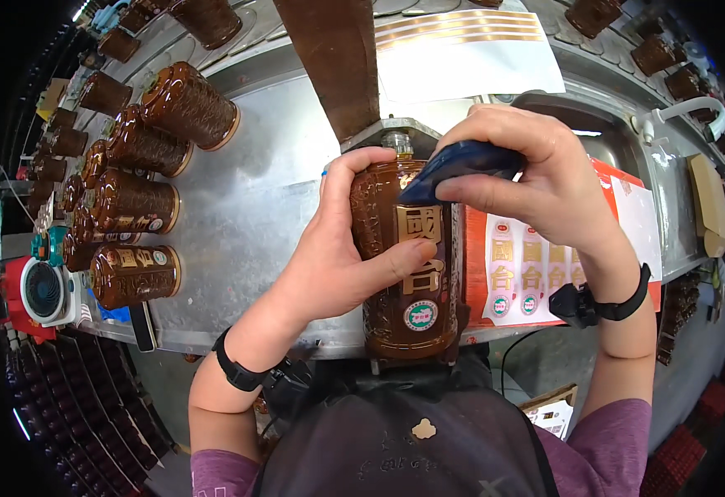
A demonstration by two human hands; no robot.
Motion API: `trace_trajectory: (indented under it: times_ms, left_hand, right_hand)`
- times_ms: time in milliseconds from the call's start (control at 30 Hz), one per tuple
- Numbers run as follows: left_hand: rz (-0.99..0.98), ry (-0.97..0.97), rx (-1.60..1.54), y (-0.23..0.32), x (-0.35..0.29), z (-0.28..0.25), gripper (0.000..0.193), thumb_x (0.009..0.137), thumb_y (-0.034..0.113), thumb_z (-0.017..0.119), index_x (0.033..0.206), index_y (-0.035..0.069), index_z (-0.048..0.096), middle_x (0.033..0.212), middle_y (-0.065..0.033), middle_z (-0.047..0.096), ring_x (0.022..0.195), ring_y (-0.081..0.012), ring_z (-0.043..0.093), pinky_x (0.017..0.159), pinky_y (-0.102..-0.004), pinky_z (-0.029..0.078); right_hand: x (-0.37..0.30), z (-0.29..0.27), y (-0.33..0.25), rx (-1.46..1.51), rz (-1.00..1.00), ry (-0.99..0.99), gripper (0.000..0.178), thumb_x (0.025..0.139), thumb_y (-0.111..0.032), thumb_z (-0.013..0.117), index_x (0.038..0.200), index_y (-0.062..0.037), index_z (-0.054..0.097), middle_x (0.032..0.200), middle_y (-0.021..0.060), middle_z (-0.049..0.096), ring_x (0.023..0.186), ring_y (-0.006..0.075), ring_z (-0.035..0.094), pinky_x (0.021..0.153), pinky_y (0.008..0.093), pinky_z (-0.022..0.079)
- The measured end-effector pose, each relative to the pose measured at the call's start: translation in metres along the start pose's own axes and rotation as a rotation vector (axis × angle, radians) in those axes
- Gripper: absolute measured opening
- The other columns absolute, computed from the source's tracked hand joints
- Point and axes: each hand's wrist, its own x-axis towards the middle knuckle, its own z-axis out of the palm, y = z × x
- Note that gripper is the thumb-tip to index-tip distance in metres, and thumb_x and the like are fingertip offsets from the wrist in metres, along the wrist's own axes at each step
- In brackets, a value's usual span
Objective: Manually applying decorative labels and stickers to ceramic liquor bottles.
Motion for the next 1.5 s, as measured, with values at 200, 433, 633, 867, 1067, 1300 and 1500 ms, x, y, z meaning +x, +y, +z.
trace_trajectory:
  times_ms: [200,433,633,867,1067,1300,1500]
  left_hand:
    - [-0.025,0.015,-0.086,0.002,-0.001,0.004,0.078,0.082,0.013,0.08,0.141,0.007,0.03,0.129,-0.0125,0.05,0.12,-0.0194,0.053,0.101,-0.0352,0.046]
    - [-0.018,0.021,-0.035,0.002,0.001,0.004,0.078,0.081,0.014,0.081,0.14,0.006,0.03,0.129,-0.0134,0.05,0.12,-0.0198,0.053,0.101,-0.0357,0.046]
    - [-0.028,0.022,-0.007,0.002,-0.002,0.001,0.079,0.081,0.013,0.08,0.14,0.004,0.029,0.128,-0.0148,0.05,0.12,-0.021,0.054,0.101,-0.0361,0.047]
    - [-0.036,0.004,0.018,0.004,-0.002,0.001,0.083,0.08,0.014,0.082,0.141,0.003,0.025,0.129,-0.0156,0.048,0.12,-0.0211,0.054,0.101,-0.0367,0.047]
    - [-0.015,-0.002,-0.016,0.001,0.001,0.001,0.085,0.08,0.015,0.082,0.141,0.002,0.024,0.129,-0.016,0.048,0.12,-0.0215,0.055,0.101,-0.037,0.047]
    - [0.009,-0.033,0.0,-0.001,0.002,-0.002,0.085,0.08,0.014,0.081,0.142,0.002,0.024,0.129,-0.0157,0.048,0.12,-0.0214,0.055,0.102,-0.0372,0.047]
    - [0.017,-0.024,-0.049,0.0,0.001,0.0,0.085,0.081,0.014,0.081,0.142,0.002,0.023,0.129,-0.0163,0.05,0.12,-0.0219,0.056,0.102,-0.0373,0.046]
  right_hand:
    - [0.004,-0.001,-0.006,-0.037,0.012,-0.029,0.023,0.079,-0.01,0.078,0.099,-0.0035,0.069,0.084,0.0063,0.066,0.076,0.0171,0.062,0.071,0.0285,0.049]
    - [0.012,0.0,0.0,-0.038,0.092,0.034,0.021,0.082,-0.009,0.076,0.098,-0.0007,0.067,0.084,0.0059,0.066,0.078,0.0116,0.061,0.073,0.0262,0.049]
    - [0.015,-0.001,0.0,0.118,0.131,0.04,0.021,0.084,-0.012,0.075,0.099,-0.0004,0.067,0.087,0.0042,0.067,0.078,0.0088,0.06,0.072,0.0249,0.049]
    - [0.029,0.008,0.011,-0.105,0.104,0.028,0.028,0.085,-0.022,0.072,0.098,0.0009,0.063,0.082,0.0166,0.064,0.072,0.03,0.062,0.07,0.0366,0.05]
    - [0.03,0.003,0.015,0.175,0.226,-0.002,0.023,0.087,-0.017,0.072,0.099,0.0009,0.064,0.086,0.0039,0.063,0.078,0.0089,0.057,0.072,0.0252,0.049]
    - [0.039,0.009,0.014,-0.085,0.049,-0.023,0.027,0.085,-0.022,0.073,0.097,0.0,0.063,0.074,0.0108,0.061,0.068,0.0172,0.057,0.065,0.0328,0.048]
    - [0.039,0.009,0.017,0.041,0.126,-0.03,0.026,0.084,-0.021,0.072,0.094,0.0009,0.063,0.075,0.0143,0.061,0.067,0.0261,0.057,0.065,0.0355,0.048]
